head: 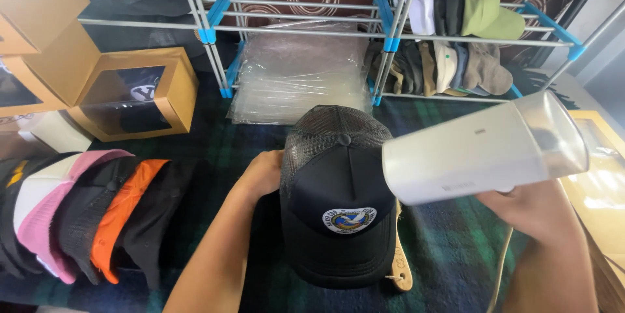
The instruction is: The person is shaping and cleaning baseball caps by placing them on a wooden form, applying heat with a hair dryer, and brushing the fabric.
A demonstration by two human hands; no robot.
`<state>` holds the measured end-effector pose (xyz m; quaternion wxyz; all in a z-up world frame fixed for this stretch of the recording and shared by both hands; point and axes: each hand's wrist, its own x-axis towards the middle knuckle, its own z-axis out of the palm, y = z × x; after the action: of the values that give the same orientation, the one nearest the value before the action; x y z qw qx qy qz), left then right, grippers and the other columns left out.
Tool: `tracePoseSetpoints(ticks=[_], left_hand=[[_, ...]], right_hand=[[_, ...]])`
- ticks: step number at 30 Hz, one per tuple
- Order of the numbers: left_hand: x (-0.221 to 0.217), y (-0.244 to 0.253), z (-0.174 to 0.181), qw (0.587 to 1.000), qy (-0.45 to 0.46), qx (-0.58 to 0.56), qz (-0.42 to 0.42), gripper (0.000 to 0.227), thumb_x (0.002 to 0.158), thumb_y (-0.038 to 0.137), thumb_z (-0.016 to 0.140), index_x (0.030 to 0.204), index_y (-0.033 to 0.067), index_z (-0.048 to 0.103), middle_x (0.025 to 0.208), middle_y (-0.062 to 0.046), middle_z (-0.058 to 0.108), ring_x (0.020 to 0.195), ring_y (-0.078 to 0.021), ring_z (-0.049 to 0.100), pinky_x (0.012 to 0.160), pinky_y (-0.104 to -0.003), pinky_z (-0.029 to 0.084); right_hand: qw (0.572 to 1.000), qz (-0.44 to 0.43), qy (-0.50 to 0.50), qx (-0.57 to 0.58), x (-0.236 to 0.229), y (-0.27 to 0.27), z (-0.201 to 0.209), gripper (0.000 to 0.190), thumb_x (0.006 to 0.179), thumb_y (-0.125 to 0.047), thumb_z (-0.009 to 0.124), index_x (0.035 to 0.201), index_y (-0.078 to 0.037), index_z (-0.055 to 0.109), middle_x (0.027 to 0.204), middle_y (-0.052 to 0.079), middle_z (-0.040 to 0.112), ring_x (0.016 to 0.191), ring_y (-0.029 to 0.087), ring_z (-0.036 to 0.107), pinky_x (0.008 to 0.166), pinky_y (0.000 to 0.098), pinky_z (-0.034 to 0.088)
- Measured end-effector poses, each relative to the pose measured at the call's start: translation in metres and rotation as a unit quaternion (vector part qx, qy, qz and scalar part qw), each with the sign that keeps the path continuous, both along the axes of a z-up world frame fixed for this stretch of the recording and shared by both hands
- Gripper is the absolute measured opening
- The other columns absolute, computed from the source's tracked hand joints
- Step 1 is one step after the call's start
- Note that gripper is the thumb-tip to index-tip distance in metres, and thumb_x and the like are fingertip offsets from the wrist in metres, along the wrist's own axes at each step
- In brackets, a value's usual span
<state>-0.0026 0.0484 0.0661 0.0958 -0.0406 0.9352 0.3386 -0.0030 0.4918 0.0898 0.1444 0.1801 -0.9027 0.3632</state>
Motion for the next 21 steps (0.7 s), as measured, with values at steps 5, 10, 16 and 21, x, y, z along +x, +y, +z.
tracePoseSetpoints(ticks=[5,10,16,21], left_hand=[[0.004,-0.002,0.005,1.000,0.014,0.015,-0.017,0.041,0.086,0.035,0.058,0.122,0.0223,0.074,0.121,-0.006,0.076,0.113,-0.0292,0.069,0.087,-0.040,0.055],[0.012,-0.003,0.014,0.999,-0.024,0.032,-0.011,0.050,0.090,0.028,0.050,0.137,0.0248,0.066,0.113,-0.008,0.077,0.096,-0.0255,0.073,0.088,-0.038,0.056],[0.009,-0.007,0.009,0.999,-0.028,0.035,-0.010,0.039,0.095,0.026,0.047,0.126,0.0199,0.070,0.105,-0.009,0.076,0.085,-0.0251,0.074,0.080,-0.037,0.057],[0.009,-0.010,0.006,0.999,-0.017,0.039,-0.019,0.036,0.098,0.025,0.045,0.121,0.0166,0.071,0.103,-0.011,0.076,0.088,-0.0279,0.072,0.076,-0.039,0.054]], right_hand=[[0.992,-0.075,-0.017,0.101,0.021,-0.028,0.059,0.069,0.071,-0.025,0.082,0.138,-0.021,0.064,0.138,0.001,0.067,0.129,0.023,0.058,0.109,0.0417,0.042],[0.966,-0.134,-0.082,0.205,0.031,-0.082,0.120,0.058,0.080,-0.032,0.074,0.136,-0.024,0.064,0.130,0.003,0.072,0.119,0.031,0.065,0.105,0.0478,0.047],[0.977,0.000,0.027,0.211,0.039,-0.124,0.163,0.063,0.069,-0.009,0.074,0.131,-0.015,0.064,0.131,0.003,0.068,0.124,0.021,0.057,0.108,0.0365,0.039],[0.933,-0.029,-0.019,0.358,0.053,-0.140,0.176,0.022,0.076,-0.037,0.081,0.091,-0.024,0.071,0.083,-0.005,0.076,0.082,0.012,0.068,0.084,0.0301,0.053]])
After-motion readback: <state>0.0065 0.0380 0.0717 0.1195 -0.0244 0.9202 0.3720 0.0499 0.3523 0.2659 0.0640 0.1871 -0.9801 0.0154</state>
